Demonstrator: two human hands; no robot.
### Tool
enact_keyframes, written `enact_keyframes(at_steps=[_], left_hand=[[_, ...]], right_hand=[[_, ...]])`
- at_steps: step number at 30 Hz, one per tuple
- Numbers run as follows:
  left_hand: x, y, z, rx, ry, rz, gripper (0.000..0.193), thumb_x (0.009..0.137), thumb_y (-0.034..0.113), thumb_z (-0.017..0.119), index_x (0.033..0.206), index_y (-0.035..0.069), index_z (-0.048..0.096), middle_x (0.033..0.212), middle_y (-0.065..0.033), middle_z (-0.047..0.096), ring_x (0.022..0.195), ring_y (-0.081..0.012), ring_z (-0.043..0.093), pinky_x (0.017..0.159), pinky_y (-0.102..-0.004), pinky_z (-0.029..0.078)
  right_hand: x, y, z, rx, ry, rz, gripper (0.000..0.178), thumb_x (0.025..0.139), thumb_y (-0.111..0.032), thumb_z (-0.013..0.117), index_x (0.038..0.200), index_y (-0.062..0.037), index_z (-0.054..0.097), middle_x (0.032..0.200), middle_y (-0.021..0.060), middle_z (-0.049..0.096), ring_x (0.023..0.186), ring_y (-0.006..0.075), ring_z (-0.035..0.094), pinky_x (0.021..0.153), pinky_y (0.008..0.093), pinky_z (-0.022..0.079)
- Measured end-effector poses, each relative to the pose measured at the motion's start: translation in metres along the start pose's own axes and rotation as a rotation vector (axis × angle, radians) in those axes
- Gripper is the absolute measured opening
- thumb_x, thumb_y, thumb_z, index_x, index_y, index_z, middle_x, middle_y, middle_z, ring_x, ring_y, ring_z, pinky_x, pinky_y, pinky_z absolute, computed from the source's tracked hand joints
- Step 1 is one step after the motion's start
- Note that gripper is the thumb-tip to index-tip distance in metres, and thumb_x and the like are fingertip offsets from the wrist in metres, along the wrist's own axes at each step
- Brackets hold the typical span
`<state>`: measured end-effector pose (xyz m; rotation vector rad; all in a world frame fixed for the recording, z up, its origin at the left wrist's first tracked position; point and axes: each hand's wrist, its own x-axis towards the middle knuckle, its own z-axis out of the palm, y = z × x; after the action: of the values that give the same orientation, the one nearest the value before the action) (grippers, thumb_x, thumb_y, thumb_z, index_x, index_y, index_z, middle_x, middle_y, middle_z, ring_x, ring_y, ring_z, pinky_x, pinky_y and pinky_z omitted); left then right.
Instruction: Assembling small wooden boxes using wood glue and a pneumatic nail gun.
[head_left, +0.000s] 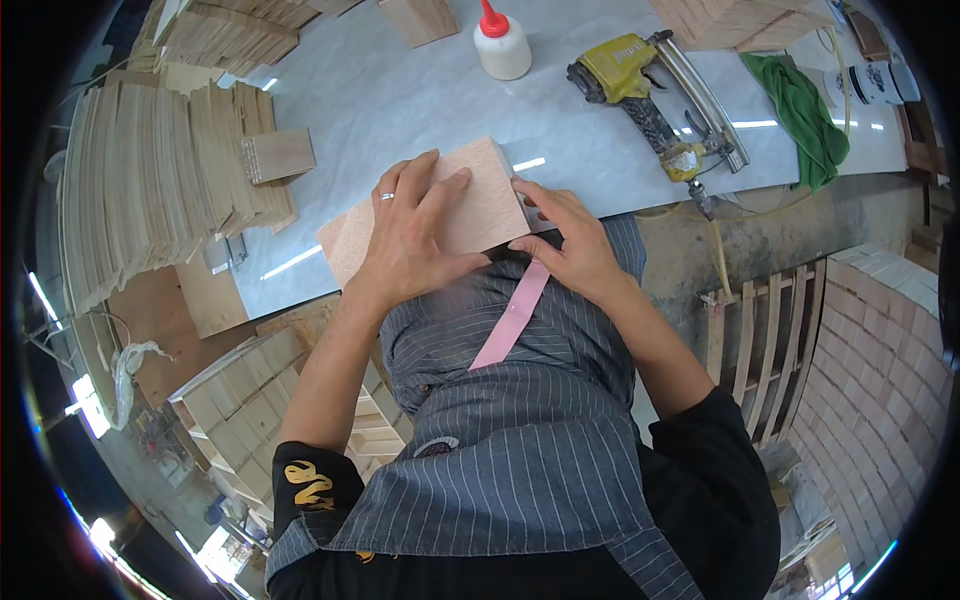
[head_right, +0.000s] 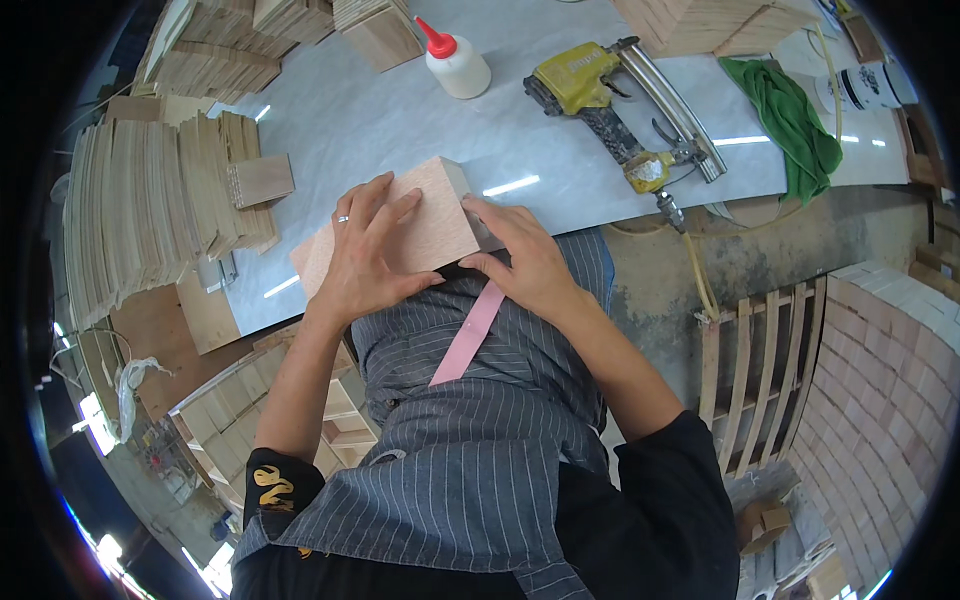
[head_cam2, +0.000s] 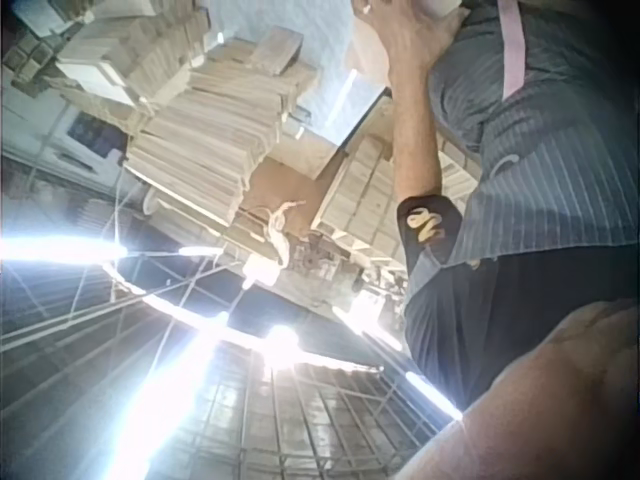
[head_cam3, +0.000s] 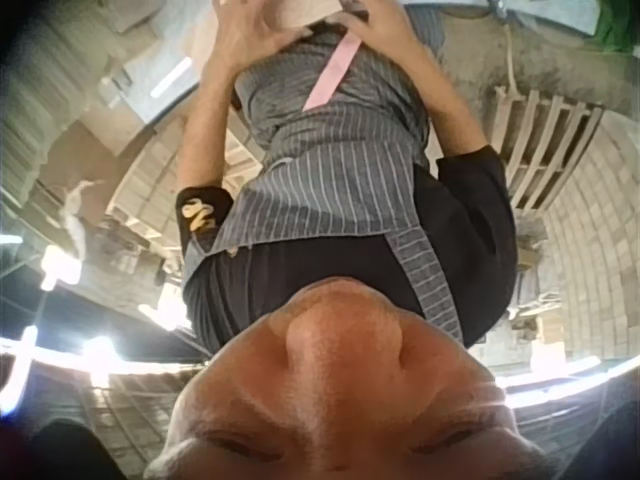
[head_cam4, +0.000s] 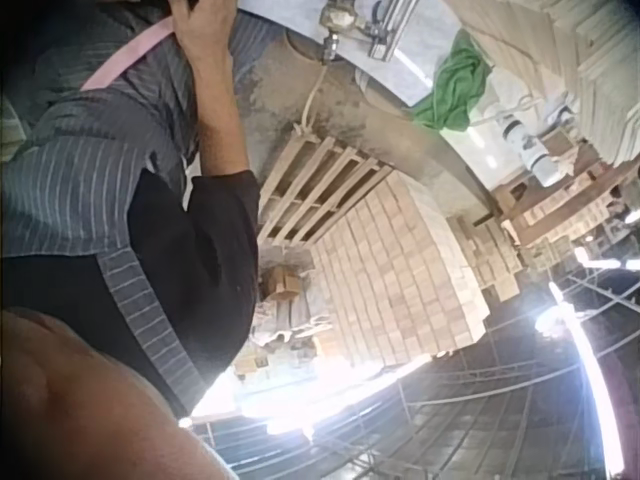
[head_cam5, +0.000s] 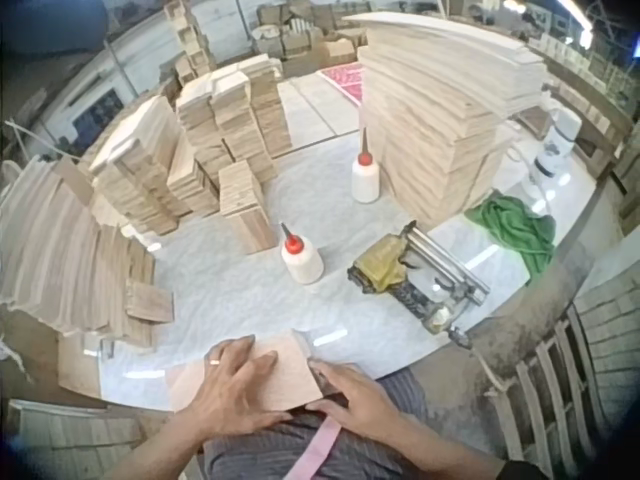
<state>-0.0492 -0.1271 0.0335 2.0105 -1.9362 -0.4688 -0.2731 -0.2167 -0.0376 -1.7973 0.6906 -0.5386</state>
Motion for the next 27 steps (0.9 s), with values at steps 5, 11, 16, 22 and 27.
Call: enact_keyframes(at_steps=[5, 11, 16, 22, 27], left_hand=[[-0.0001, -0.0025, 0.0005, 0.002, -0.006, 0.024, 0.102, 0.051, 0.040, 0.096, 0.141, 0.013, 0.057, 0.151, -0.0211, 0.042, 0.137, -0.0421, 0.040, 0.112, -0.0556, 0.029], [0.0013, -0.0004, -0.0002, 0.005, -0.008, 0.031, 0.097, 0.051, 0.033, 0.096, 0.138, 0.014, 0.058, 0.149, -0.0228, 0.042, 0.137, -0.0446, 0.039, 0.112, -0.0555, 0.031], [0.0008, -0.0003, -0.0006, 0.015, -0.011, 0.031, 0.099, 0.051, 0.036, 0.096, 0.139, 0.014, 0.058, 0.149, -0.0221, 0.042, 0.136, -0.0439, 0.040, 0.112, -0.0551, 0.032], [-0.0003, -0.0014, -0.0013, 0.033, -0.017, 0.036, 0.101, 0.051, 0.040, 0.097, 0.141, 0.017, 0.057, 0.151, -0.0207, 0.041, 0.135, -0.0435, 0.040, 0.111, -0.0549, 0.035], [0.0003, -0.0009, -0.0017, 0.014, -0.027, 0.009, 0.098, 0.048, 0.031, 0.096, 0.137, 0.013, 0.060, 0.150, -0.0219, 0.042, 0.136, -0.0443, 0.038, 0.111, -0.0558, 0.033]], right_hand=[[0.0000, 0.0008, 0.0005, -0.003, 0.011, -0.032, 0.070, 0.083, -0.028, 0.080, 0.144, -0.0067, 0.053, 0.135, 0.0142, 0.063, 0.115, 0.0348, 0.059, 0.100, 0.0423, 0.047], [-0.0004, 0.0004, 0.0013, -0.062, 0.065, -0.086, 0.070, 0.080, -0.020, 0.082, 0.144, -0.0102, 0.055, 0.125, 0.0138, 0.067, 0.110, 0.0296, 0.064, 0.094, 0.0388, 0.053], [-0.0009, 0.0010, 0.0010, -0.048, 0.076, -0.086, 0.069, 0.081, -0.019, 0.082, 0.144, -0.0101, 0.055, 0.133, 0.0124, 0.065, 0.113, 0.0304, 0.063, 0.097, 0.0387, 0.051], [-0.0016, 0.0013, 0.0013, -0.054, 0.062, -0.067, 0.067, 0.082, -0.019, 0.080, 0.143, -0.0099, 0.056, 0.138, 0.0109, 0.063, 0.114, 0.0311, 0.062, 0.098, 0.0388, 0.051], [-0.0004, -0.0002, 0.0002, -0.042, 0.066, -0.071, 0.065, 0.082, -0.020, 0.079, 0.142, -0.0098, 0.057, 0.138, 0.0115, 0.063, 0.114, 0.0320, 0.062, 0.098, 0.0396, 0.051]])
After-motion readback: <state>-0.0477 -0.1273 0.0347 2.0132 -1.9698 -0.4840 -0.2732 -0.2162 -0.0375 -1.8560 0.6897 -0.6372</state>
